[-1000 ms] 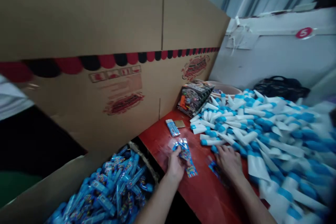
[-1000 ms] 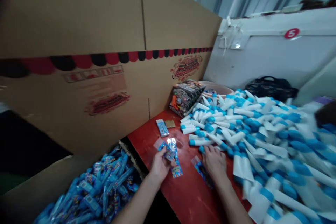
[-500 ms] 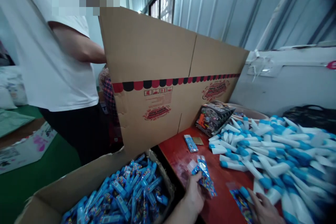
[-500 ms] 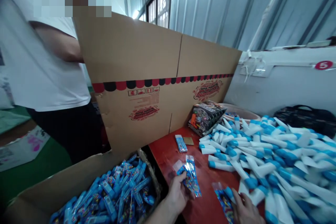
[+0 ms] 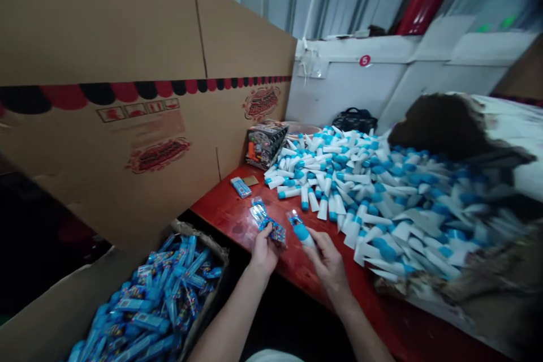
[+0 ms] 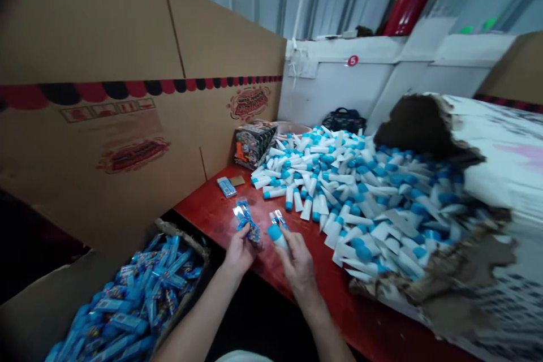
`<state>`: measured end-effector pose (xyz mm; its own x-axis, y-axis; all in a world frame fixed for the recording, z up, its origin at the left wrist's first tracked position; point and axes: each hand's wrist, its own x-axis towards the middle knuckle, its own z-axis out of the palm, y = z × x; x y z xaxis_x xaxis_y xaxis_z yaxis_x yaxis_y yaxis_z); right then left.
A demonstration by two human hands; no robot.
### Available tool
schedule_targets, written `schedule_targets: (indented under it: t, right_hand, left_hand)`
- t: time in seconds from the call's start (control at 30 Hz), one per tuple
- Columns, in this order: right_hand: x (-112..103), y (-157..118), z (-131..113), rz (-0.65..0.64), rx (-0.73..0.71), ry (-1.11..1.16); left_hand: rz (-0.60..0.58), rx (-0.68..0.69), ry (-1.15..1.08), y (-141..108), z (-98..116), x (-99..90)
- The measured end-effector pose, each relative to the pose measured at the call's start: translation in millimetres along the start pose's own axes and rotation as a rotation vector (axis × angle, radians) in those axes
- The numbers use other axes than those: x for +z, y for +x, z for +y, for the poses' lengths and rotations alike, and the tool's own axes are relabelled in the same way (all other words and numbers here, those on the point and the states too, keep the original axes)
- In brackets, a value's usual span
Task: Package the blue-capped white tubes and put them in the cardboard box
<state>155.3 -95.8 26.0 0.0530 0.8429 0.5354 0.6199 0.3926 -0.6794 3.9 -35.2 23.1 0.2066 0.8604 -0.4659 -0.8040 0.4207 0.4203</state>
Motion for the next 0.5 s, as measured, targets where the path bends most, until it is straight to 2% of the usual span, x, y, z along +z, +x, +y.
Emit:
schedule_targets:
  t: [0.1, 0.27, 0.5]
  right_hand:
    - [1.6, -10.6, -18.1, -0.041, -0.023, -0.009]
    - [3.6, -21.4, -17.8, -0.066, -0.029, -0.178]
    - [1.5, -19.7, -28.0, -0.135, -0.053, -0.34]
  left_hand:
    - [-0.01, -0.025, 0.009, -3.7, -7.6, 7.6]
    - [-0.024, 0.026, 0.021, -6.9, -10.9, 7.0]
    - [-0.044, 0.068, 0.056, -10.2, -10.7, 4.2]
